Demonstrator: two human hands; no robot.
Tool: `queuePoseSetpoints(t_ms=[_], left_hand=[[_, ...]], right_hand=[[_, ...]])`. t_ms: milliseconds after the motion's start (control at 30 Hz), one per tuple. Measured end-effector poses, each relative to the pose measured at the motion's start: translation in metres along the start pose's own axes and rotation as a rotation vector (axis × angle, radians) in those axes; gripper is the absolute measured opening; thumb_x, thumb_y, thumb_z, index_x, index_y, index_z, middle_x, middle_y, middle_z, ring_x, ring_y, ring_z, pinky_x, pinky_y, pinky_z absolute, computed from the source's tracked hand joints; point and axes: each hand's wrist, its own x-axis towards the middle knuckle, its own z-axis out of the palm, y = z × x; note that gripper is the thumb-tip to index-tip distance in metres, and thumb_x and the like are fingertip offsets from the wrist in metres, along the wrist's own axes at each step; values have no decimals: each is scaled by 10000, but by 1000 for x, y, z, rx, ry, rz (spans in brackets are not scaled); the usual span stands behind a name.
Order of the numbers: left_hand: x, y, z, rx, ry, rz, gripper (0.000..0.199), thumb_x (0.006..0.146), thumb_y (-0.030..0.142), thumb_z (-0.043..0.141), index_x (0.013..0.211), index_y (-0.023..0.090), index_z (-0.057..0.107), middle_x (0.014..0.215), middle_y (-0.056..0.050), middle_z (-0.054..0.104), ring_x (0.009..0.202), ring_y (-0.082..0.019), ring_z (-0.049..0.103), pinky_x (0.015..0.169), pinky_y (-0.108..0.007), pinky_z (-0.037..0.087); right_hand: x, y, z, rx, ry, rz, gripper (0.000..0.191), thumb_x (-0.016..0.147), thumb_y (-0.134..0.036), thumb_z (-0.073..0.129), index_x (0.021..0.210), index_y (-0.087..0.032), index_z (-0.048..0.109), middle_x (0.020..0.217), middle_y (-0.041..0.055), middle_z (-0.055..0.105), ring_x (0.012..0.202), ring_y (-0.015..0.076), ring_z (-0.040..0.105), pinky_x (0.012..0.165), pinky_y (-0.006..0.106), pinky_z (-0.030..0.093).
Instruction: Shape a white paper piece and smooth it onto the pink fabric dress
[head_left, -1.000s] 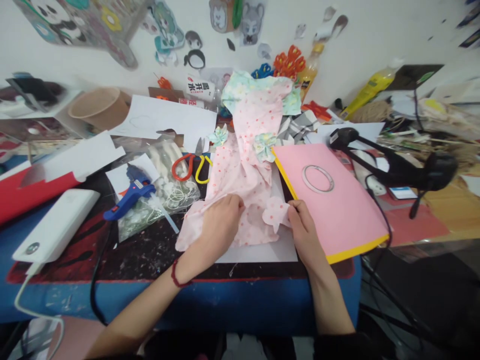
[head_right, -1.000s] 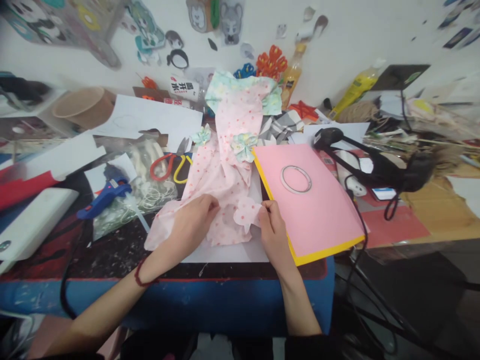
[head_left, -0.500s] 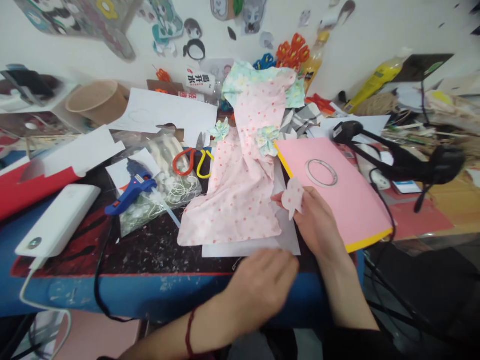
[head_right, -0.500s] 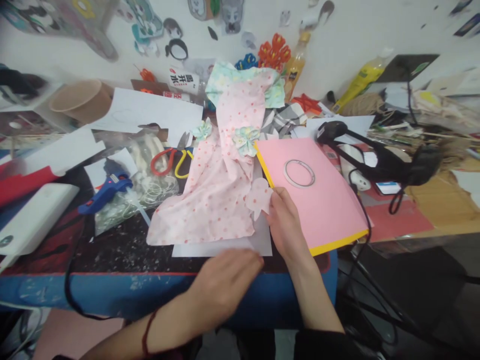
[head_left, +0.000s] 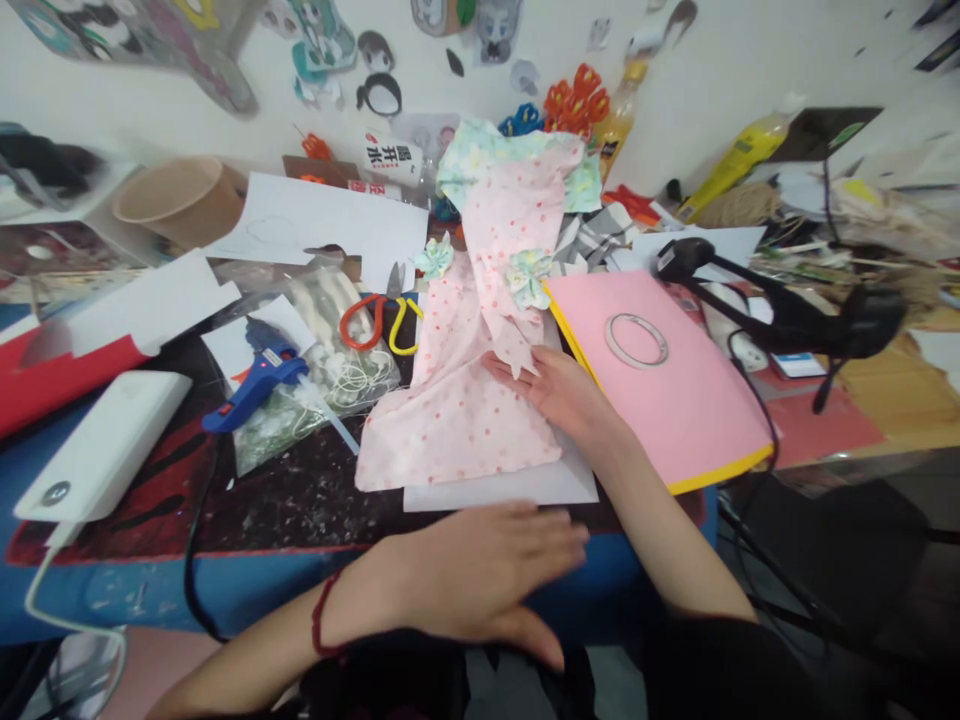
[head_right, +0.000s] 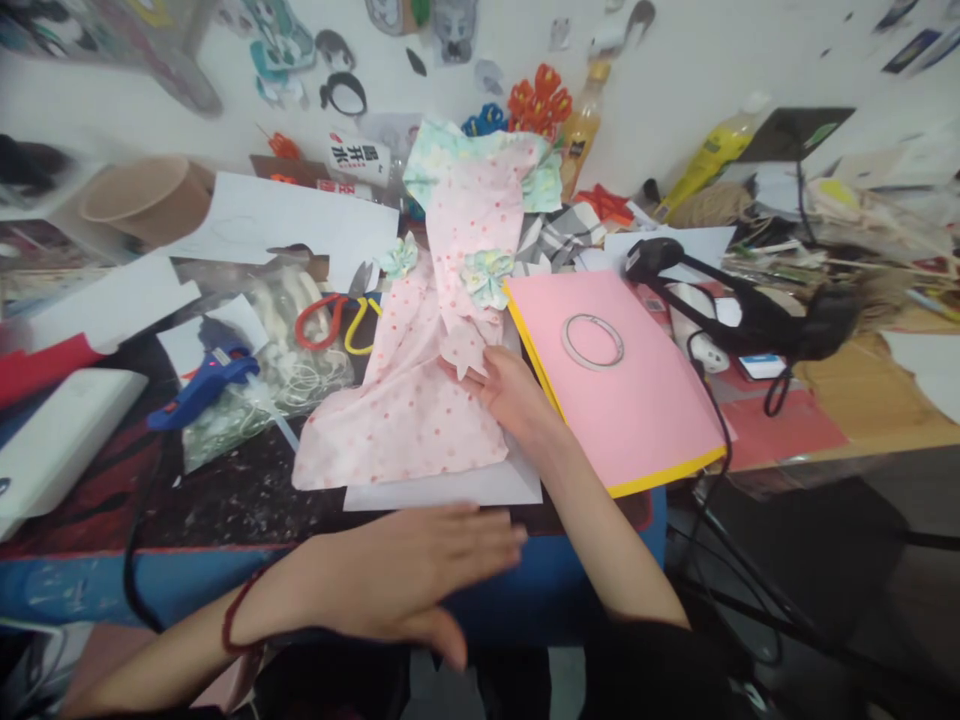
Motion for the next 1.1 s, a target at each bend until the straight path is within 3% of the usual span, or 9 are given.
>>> queuePoseSetpoints(t_ms=[67,200,267,433,633,767,800,967,1100], left_hand=[[-4,-1,-9,-54,18,53,760,1007,643,326,1589,155,331,1663,-40,342,1564,-124,267,1298,-247,185],[0,-25,-10,183,260,-512,788,1025,612,302,1572,45,327,1666,-214,257,1579,-301,222,1289,-528,217],[6,-24,-3,240,267,-608,856,1005,628,376,1563,-18,307,1656,-270,231,1572,-364,207,1266,-577,238],[11,4,-3,-92,-24,203,636,1058,546,303,1518,133,450,1608,-21,457,1514,-117,379,1254,-234,304],[9,-17,-2,217,335,-579,890,994,677,324,1527,-34,366,1625,-282,314,1544,-379,290,1254,-581,260],[10,-5,6,39,61,227,642,1042,601,281,1514,205,459,1606,2,460,1499,-118,406,1236,-246,339],[9,-4,4,31,57,218,643,1055,572,258,1525,173,439,1623,12,430,1521,-103,363,1263,-243,290],[9,-11,1,157,329,-656,869,1005,637,358,1557,-33,308,1648,-280,258,1564,-380,225,1260,-597,241],[7,-2,-4,-196,-73,222,588,1064,512,298,1577,238,382,1619,16,436,1512,-134,388,1240,-276,357]], right_hand=[[-1,-1,-1,7,-23,-10,119,871,-166,593,958,-201,666,1026,78,791,1092,255,741,1137,473,514],[-1,0,-4,-20,-88,-19,195,917,-207,562,1074,-186,675,1088,87,790,1116,252,736,1173,470,474],[-1,0,-4,-22,-98,-15,201,926,-216,555,1081,-181,679,1100,93,788,1131,255,732,1186,469,460],[-2,-3,-2,-19,-63,3,160,926,-199,535,982,-196,685,1041,91,790,1128,247,732,1198,472,447],[-2,-5,-3,-1,-69,32,198,933,-200,529,1065,-179,675,1073,103,790,1127,259,734,1202,476,444],[-1,-5,-4,25,-70,32,172,914,-183,553,1040,-186,670,1074,102,790,1137,268,730,1200,505,446],[-1,-5,-4,30,-67,38,170,914,-186,555,1037,-183,673,1085,107,787,1137,267,730,1199,499,449],[0,-5,-5,23,-67,57,195,912,-210,574,1051,-138,691,1125,148,774,1151,271,725,1205,460,445],[-1,-8,-6,39,-82,72,173,915,-211,572,1046,-172,678,1135,133,774,1200,264,705,1211,457,439]])
